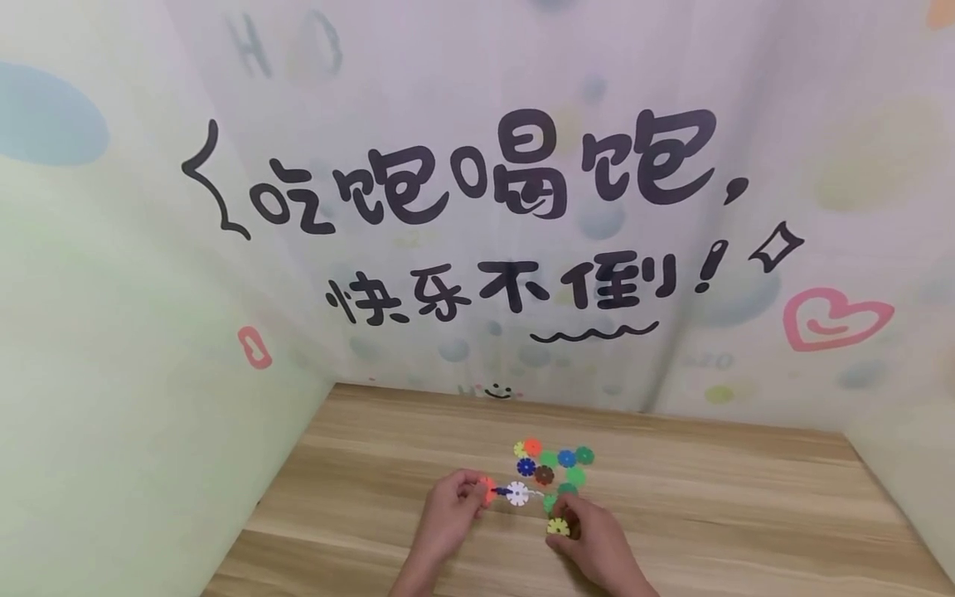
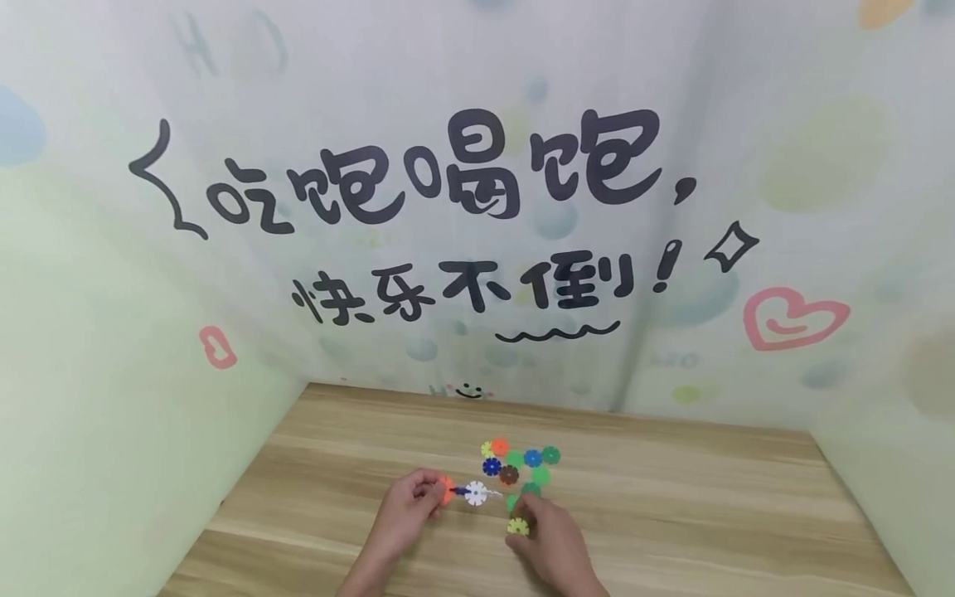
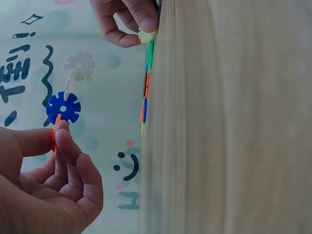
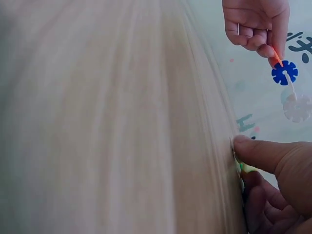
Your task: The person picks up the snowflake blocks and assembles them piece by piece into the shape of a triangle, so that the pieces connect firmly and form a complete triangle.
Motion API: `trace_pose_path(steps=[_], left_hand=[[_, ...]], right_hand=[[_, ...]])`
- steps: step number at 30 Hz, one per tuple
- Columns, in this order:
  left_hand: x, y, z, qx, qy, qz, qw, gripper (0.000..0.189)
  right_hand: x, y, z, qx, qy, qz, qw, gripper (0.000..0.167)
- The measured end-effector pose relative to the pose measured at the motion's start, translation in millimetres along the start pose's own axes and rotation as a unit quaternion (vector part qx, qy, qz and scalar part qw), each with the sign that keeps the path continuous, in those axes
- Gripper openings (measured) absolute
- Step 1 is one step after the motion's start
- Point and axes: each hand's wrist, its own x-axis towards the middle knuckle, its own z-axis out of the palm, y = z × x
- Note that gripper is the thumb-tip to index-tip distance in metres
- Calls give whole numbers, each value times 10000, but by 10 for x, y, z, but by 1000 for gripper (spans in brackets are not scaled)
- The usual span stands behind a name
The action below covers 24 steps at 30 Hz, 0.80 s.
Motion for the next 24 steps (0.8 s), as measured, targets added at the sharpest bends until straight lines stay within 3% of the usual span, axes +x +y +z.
trace_pose_path(steps=[5, 11, 20, 24], left_hand=[[-4, 11, 11, 31, -52, -63, 10000, 15], [-21, 20, 38, 16, -110, -131, 9999, 16], [-50, 65, 73, -122, -182, -61, 9997, 17], [-64, 87, 90, -138, -207, 1, 9997, 16]], right_hand=[[-31, 50, -59, 792, 68, 282, 9964, 12], [-79, 54, -174, 1866, 121, 771, 9793, 8], [-98, 1, -306, 2425, 450, 884, 9651, 16], [-99, -46, -323, 2778, 591, 1001, 9536, 17]])
